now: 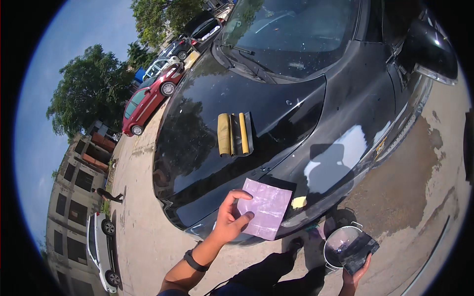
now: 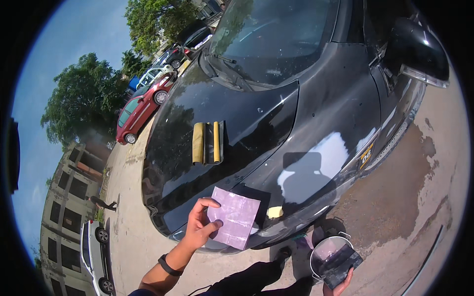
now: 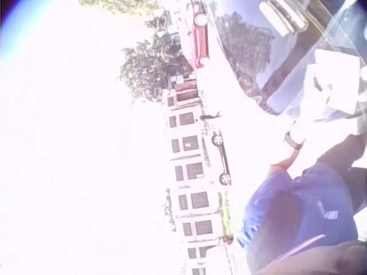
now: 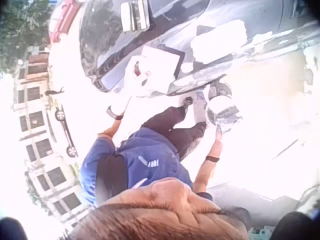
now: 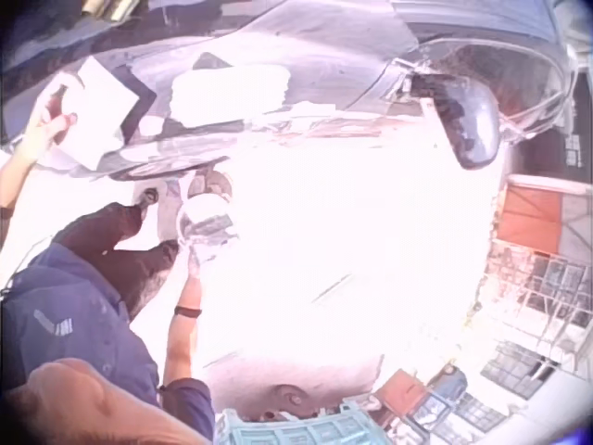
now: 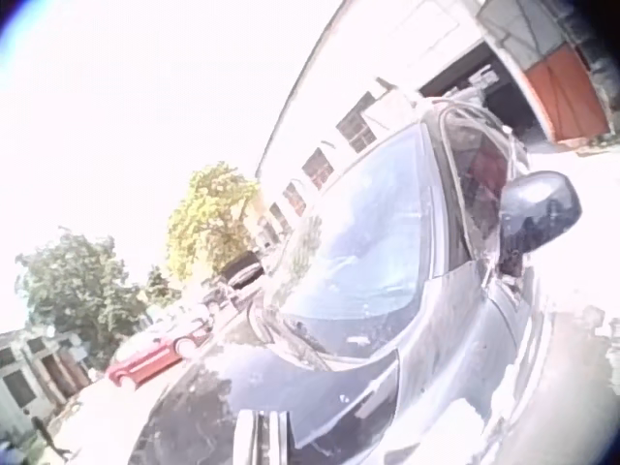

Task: Preparing a car panel by wet sanding with sandpaper and a sanding block.

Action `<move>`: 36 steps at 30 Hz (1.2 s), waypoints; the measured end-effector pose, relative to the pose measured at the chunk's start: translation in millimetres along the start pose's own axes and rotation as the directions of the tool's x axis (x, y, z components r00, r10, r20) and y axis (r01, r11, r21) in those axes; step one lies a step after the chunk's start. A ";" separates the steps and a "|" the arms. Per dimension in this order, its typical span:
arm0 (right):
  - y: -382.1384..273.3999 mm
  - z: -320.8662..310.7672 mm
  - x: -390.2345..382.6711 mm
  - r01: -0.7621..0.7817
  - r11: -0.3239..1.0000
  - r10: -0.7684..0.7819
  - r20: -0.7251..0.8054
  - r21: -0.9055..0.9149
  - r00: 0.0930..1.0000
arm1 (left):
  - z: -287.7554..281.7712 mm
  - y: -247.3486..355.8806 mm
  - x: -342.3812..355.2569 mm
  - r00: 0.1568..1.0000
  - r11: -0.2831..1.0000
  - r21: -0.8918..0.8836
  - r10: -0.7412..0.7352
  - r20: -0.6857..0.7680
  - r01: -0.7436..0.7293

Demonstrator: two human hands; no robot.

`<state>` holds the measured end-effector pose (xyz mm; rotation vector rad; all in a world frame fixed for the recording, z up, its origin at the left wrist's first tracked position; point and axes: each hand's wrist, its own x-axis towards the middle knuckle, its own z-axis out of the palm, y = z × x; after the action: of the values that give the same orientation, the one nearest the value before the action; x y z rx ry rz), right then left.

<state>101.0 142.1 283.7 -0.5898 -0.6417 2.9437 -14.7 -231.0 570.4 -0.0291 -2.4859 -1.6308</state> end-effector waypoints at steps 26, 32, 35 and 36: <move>48.9 205.3 -110.2 0.013 1.000 -0.012 -0.086 0.016 0.996 | -45.5 -10.0 -14.1 0.913 0.978 -0.208 0.110 0.393 -0.028; 58.7 191.3 -117.0 0.092 0.927 -0.143 -0.115 -0.365 0.983 | 108.8 -36.2 -99.9 0.794 0.902 -0.431 0.270 0.545 -0.011; 65.3 188.1 -115.0 0.089 0.845 -0.183 -0.129 -0.527 0.975 | 125.7 -31.9 -104.9 0.780 0.806 -0.475 0.027 0.626 0.354; 66.0 193.6 -116.3 0.101 0.737 -0.227 -0.103 -0.669 0.969 | 130.7 -32.8 -107.7 0.792 0.736 -0.518 -0.039 0.609 0.435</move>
<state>135.1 -10.1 459.8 -0.7752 -1.6402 2.3937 71.0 -116.8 473.5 -0.3219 -2.1717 -2.9036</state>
